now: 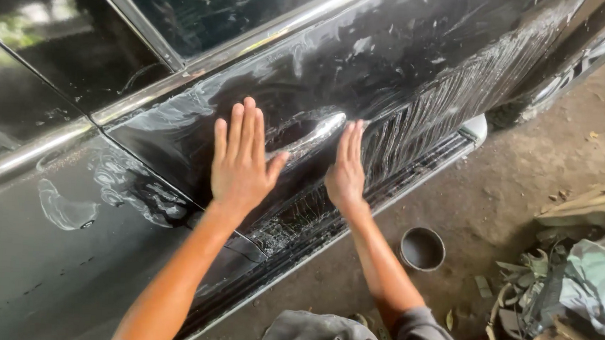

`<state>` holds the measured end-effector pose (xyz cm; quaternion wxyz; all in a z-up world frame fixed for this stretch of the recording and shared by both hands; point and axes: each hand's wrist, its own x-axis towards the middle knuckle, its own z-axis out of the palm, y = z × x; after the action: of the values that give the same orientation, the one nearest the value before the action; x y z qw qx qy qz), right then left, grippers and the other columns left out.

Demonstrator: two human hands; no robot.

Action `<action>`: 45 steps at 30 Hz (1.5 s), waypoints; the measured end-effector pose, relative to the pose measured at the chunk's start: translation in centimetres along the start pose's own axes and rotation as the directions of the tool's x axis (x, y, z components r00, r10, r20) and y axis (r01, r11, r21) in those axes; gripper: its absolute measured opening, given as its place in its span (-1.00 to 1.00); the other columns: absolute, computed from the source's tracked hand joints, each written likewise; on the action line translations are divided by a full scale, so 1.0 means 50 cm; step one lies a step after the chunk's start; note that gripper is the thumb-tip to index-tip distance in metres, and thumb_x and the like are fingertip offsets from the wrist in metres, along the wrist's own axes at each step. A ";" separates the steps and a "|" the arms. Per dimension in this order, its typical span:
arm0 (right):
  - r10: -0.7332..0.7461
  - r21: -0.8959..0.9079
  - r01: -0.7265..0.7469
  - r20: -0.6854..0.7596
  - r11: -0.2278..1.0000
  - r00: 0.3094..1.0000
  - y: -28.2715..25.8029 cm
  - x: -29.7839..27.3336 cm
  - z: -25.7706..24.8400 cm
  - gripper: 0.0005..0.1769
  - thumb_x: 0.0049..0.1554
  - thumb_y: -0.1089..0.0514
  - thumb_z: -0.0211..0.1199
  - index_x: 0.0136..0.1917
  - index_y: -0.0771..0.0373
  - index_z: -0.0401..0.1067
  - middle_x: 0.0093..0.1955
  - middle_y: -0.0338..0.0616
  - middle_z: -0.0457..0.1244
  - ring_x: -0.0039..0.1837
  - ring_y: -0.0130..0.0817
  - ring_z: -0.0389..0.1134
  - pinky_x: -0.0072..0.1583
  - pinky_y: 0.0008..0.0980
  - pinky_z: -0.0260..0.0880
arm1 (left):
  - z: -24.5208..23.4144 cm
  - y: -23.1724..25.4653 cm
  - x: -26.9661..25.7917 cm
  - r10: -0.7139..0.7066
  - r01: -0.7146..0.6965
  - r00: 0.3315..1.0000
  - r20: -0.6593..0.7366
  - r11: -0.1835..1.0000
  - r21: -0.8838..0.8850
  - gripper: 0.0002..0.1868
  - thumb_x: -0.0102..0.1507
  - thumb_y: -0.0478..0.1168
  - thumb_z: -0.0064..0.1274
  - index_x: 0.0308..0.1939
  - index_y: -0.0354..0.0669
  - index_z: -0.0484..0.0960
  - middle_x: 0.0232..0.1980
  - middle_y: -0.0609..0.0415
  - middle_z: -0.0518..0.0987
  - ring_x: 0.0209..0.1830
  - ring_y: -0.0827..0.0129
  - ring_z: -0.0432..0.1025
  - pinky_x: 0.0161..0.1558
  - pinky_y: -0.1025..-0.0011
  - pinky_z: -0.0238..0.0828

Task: The person scrubs the side of a black car with a soapy sponge, focusing on the door and lower panels. They repeatedly dip the sponge into a bucket of water and continue scrubbing the vehicle's surface.

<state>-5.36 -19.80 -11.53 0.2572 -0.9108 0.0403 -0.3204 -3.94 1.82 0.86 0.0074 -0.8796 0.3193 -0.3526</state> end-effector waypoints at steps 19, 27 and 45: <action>0.213 0.401 -0.160 -0.090 0.902 0.973 0.106 0.166 -0.217 0.11 0.02 0.57 0.10 0.73 0.30 -0.30 0.51 0.22 0.20 0.32 -0.02 0.40 0.27 -0.24 0.44 | 0.022 -0.002 0.019 0.059 -0.052 0.992 0.111 0.997 -0.062 -0.16 0.50 0.27 -0.42 0.62 -0.34 0.06 0.71 -0.07 -0.13 0.72 0.18 -0.30 0.62 0.10 -0.44; -0.105 -0.281 0.113 0.043 0.953 0.994 -0.152 0.208 -0.080 0.16 -0.13 0.70 -0.08 0.69 0.51 -0.39 0.72 0.41 -0.41 0.74 0.16 -0.40 0.69 -0.18 -0.36 | 0.044 -0.030 -0.005 0.108 -0.113 0.989 -0.103 0.992 -0.046 -0.15 0.49 0.23 -0.22 0.61 -0.43 0.16 0.71 -0.14 -0.01 0.72 0.07 -0.17 0.63 0.04 -0.29; -0.421 -0.111 0.406 -0.228 0.907 0.878 -0.086 0.230 -0.166 -0.67 0.09 0.36 0.38 0.08 0.13 0.39 0.33 0.11 0.36 0.41 0.03 0.43 0.42 -0.14 0.43 | 0.065 -0.044 -0.020 0.110 -0.174 0.938 -0.330 0.969 -0.173 -0.53 0.45 -0.05 -0.03 0.22 -0.40 0.64 0.52 -0.15 0.37 0.60 0.06 0.15 0.57 0.06 0.00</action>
<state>-1.64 -22.50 2.56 0.1487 -0.8585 -0.1140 -0.4774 -1.24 3.46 -1.69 -0.1068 -0.7820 0.4129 -0.4544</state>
